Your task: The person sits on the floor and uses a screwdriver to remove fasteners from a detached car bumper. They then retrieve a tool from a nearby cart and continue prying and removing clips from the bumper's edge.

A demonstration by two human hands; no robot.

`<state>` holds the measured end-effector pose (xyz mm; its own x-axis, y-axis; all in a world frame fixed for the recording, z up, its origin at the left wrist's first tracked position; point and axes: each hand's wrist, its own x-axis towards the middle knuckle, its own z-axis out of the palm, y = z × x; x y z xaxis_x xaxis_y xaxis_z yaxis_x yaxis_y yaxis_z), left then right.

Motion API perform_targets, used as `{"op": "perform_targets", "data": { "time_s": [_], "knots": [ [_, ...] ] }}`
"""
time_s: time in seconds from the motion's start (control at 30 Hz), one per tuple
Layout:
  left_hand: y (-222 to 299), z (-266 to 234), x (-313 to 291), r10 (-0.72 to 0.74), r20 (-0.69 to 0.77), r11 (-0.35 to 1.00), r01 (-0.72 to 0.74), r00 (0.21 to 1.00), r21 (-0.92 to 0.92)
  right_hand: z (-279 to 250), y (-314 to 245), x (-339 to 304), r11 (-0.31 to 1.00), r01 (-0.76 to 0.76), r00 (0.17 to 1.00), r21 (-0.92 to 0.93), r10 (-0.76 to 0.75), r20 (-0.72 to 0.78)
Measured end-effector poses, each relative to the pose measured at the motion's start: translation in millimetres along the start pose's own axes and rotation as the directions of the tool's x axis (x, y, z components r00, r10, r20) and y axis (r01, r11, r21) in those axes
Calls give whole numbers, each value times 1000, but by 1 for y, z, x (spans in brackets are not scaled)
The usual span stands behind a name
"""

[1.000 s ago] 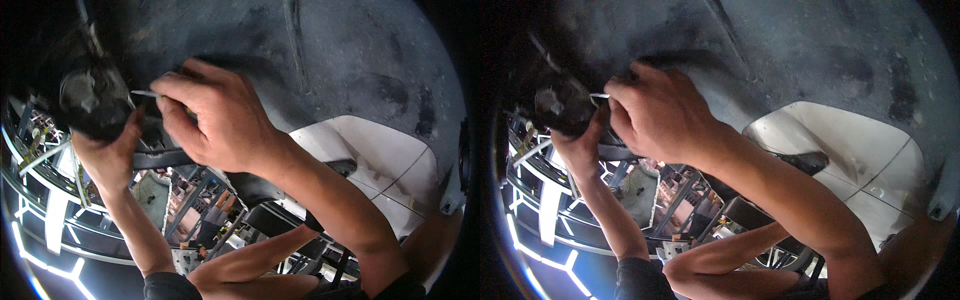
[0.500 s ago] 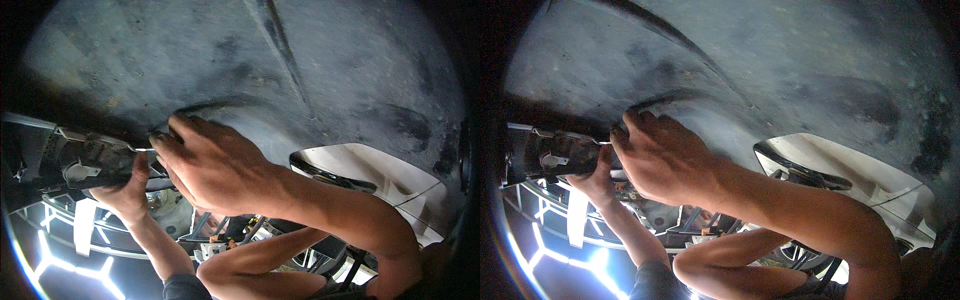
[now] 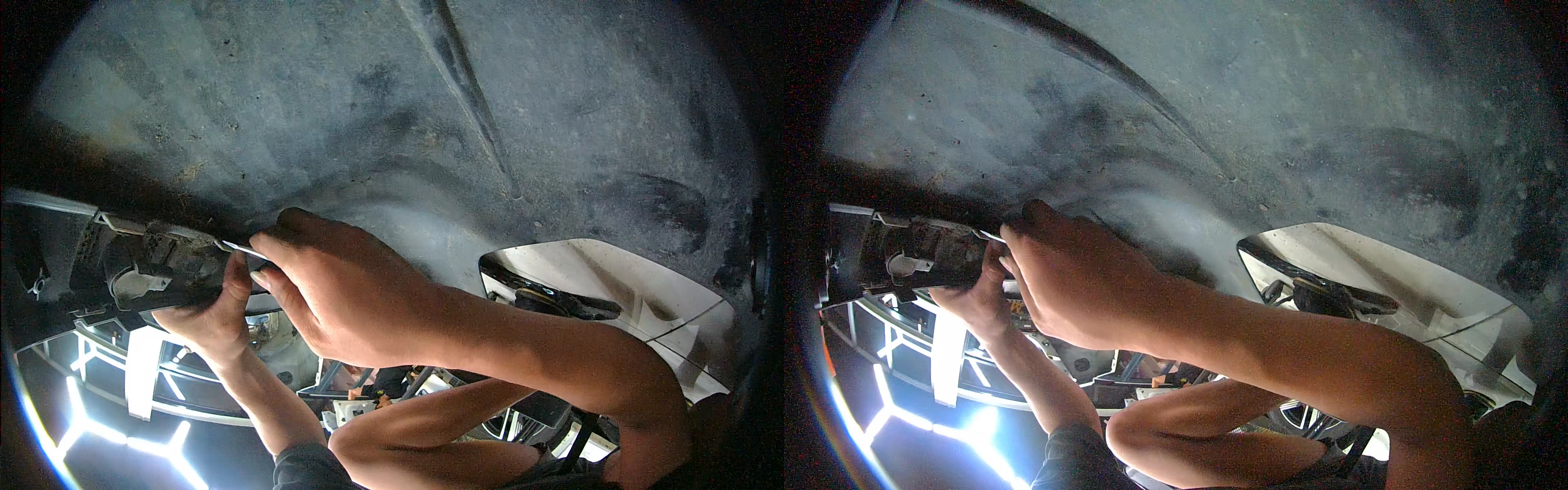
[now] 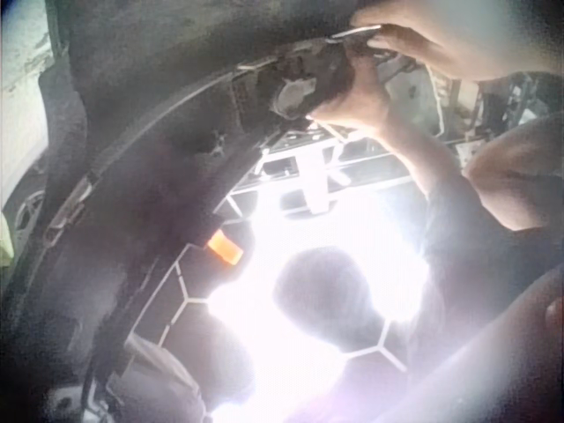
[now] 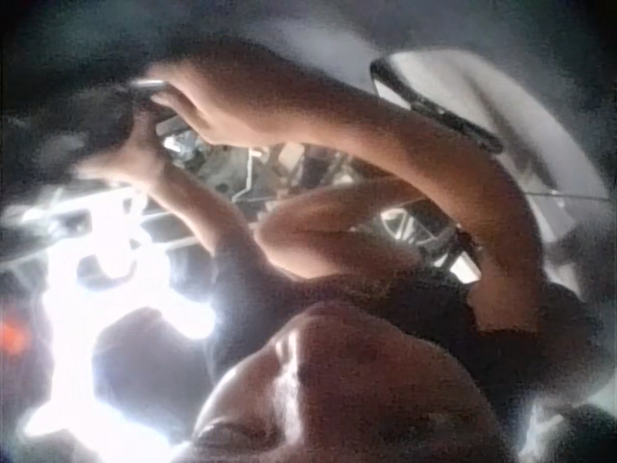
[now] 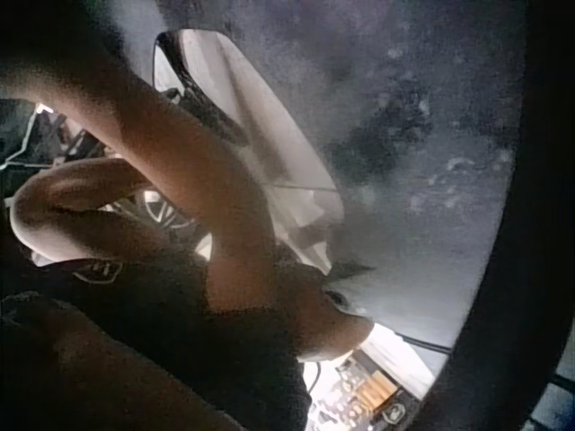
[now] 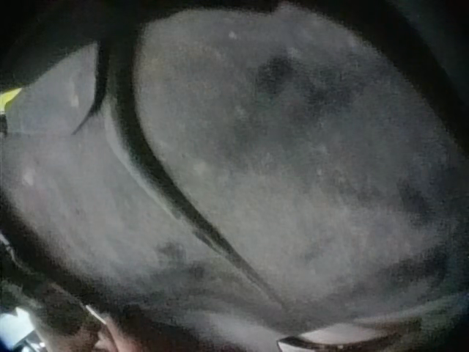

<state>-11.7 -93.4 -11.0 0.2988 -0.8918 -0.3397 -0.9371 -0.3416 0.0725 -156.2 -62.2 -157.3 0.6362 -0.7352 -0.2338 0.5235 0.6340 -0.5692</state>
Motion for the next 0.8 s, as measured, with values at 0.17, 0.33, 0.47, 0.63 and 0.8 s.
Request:
{"op": "perform_targets", "data": {
  "time_s": [0.17,0.33,0.47,0.63,0.8],
  "knots": [
    [8,8,0,-53,-27,995,50,998,-91,-1,4,1,995,79,995,54,-75,-72],
    [9,6,2,-85,-2,994,85,996,-64,-7,-2,9,984,-30,999,174,25,26],
    [4,3,0,-71,2,982,70,998,-174,-2,-29,11,941,-290,956,175,276,100],
    [8,7,-3,-26,-10,998,25,1000,-57,39,-44,-3,935,-225,924,275,294,-245],
    [4,0,-7,-100,68,987,108,993,-118,55,-55,-2,889,-258,875,379,382,-298]
  ]
}}
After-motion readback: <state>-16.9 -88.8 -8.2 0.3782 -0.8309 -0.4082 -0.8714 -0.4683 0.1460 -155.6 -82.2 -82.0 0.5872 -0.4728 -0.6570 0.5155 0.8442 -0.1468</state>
